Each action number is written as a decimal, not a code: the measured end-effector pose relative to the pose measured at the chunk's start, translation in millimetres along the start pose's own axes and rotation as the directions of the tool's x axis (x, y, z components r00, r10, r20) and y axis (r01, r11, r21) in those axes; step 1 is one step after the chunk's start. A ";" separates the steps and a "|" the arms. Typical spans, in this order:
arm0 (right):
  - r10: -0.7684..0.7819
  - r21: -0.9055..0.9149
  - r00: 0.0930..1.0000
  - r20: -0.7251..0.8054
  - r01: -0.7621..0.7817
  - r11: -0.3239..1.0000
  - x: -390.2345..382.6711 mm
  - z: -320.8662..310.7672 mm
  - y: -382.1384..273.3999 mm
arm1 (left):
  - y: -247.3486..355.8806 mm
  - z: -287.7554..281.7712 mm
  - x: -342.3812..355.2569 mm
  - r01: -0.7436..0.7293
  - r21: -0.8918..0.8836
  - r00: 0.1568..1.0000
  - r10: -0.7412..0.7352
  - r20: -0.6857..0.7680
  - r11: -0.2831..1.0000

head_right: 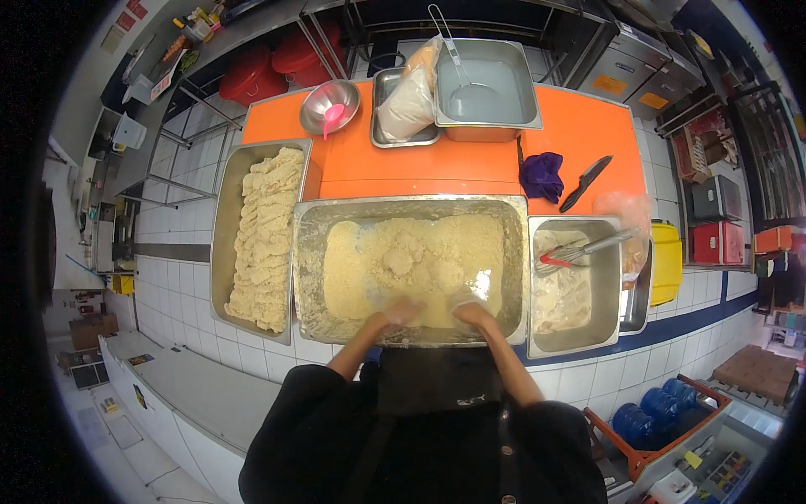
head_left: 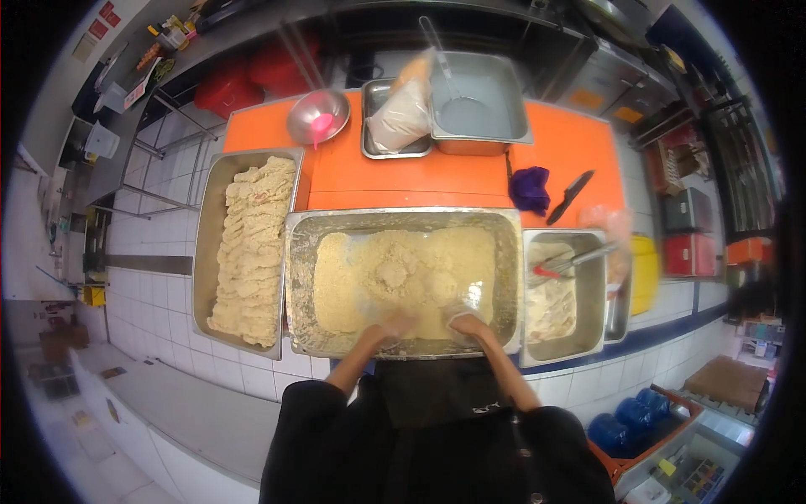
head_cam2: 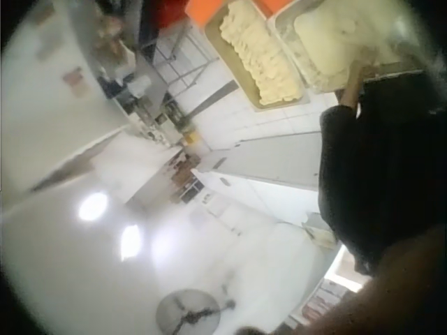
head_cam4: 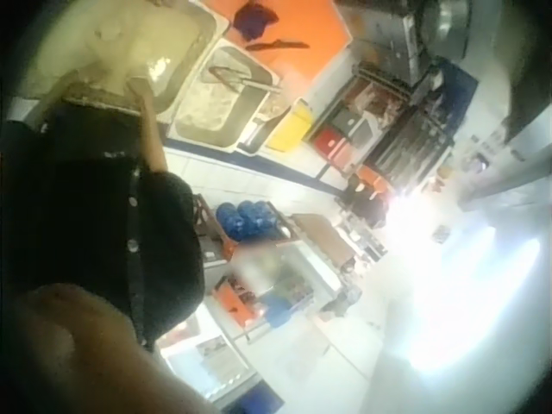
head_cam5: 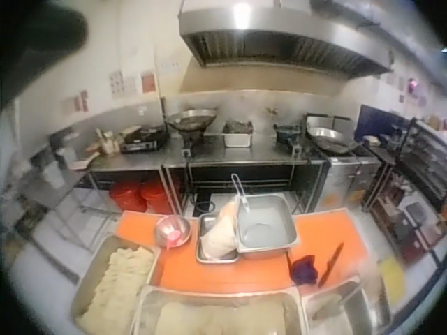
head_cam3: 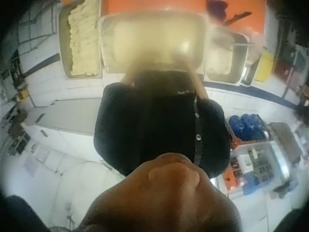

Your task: The person breads pieces of chicken by transferring them from a container into a pan of breading mixture, thoroughly coating each piece by hand, and placing the breaded chicken into an adjacent metal tray.

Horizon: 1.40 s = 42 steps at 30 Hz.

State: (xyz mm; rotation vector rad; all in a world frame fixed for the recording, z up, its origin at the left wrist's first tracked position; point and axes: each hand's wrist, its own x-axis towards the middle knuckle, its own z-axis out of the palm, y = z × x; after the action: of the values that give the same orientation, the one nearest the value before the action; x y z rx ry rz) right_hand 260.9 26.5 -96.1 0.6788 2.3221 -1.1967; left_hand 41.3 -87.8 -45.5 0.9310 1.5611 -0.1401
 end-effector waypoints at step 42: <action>0.313 0.725 0.940 -0.136 -0.121 0.678 50.2 6.2 -58.2 | -56.1 36.1 89.7 -0.486 0.492 0.296 0.666 -0.685 0.722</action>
State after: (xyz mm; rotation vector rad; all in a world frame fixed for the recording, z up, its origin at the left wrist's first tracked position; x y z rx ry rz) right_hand 187.6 3.1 -92.5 1.4035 1.8070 -1.9996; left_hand 41.5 -103.7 -156.2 1.8736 1.9453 0.8538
